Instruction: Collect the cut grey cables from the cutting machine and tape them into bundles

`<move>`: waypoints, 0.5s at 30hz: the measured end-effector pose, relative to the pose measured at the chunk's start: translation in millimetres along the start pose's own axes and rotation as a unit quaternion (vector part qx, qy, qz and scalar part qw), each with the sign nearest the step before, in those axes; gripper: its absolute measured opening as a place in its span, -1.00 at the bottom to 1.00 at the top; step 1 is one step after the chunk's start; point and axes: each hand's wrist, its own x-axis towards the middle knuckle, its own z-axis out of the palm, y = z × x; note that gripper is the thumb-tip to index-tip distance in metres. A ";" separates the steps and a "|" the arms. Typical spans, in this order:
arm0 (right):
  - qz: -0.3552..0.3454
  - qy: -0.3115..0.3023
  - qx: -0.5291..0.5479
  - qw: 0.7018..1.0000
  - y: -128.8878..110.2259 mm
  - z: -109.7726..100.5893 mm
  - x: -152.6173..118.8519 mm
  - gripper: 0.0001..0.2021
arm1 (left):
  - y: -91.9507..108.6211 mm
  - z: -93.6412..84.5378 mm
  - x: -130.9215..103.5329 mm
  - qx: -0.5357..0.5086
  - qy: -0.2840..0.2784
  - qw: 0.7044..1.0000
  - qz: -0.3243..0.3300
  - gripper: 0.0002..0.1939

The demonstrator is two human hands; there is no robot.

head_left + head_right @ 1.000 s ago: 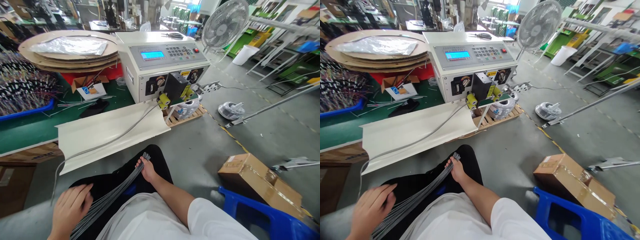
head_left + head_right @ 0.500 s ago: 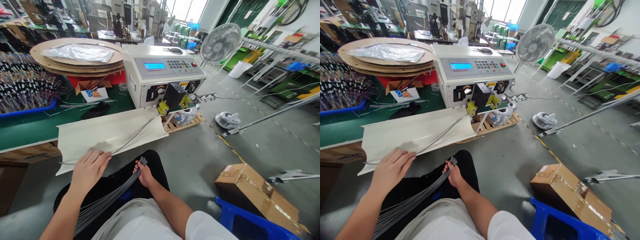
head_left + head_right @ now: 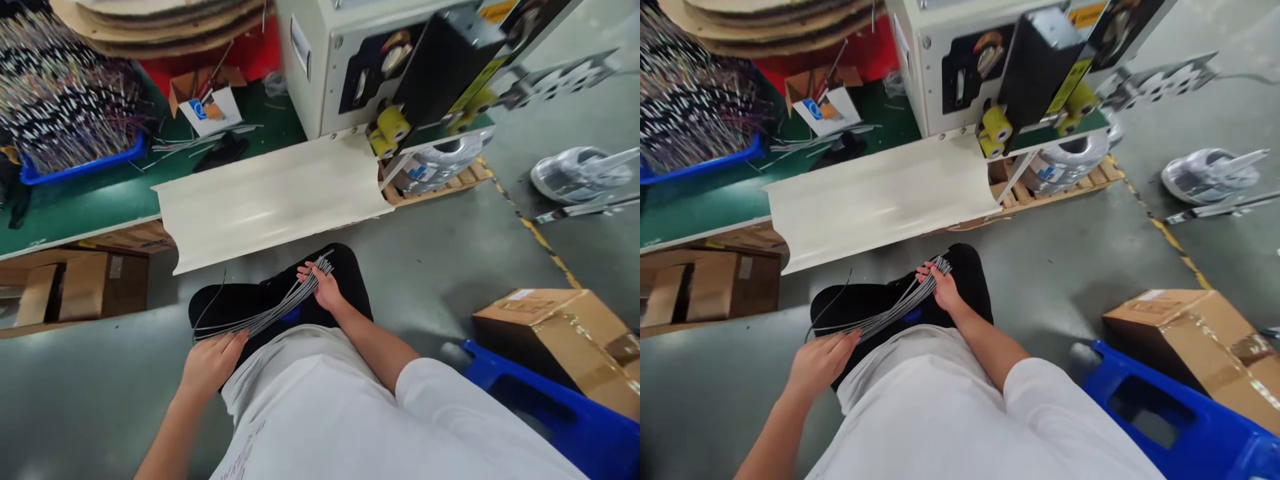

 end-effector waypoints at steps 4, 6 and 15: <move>-0.012 -0.003 0.006 1.000 1.1 0.5 -2.9 -0.71 | 4.1 11.3 -9.8 -0.018 -0.046 0.999 0.001 -0.86; -0.022 0.001 0.013 1.000 1.4 1.0 -4.0 -0.70 | 4.2 12.0 -11.6 -0.034 -0.063 0.997 -0.007 -0.86; -0.046 0.007 0.024 0.999 1.4 5.4 -6.3 -0.74 | 5.6 11.8 -9.9 -0.067 -0.102 0.992 -0.032 -0.81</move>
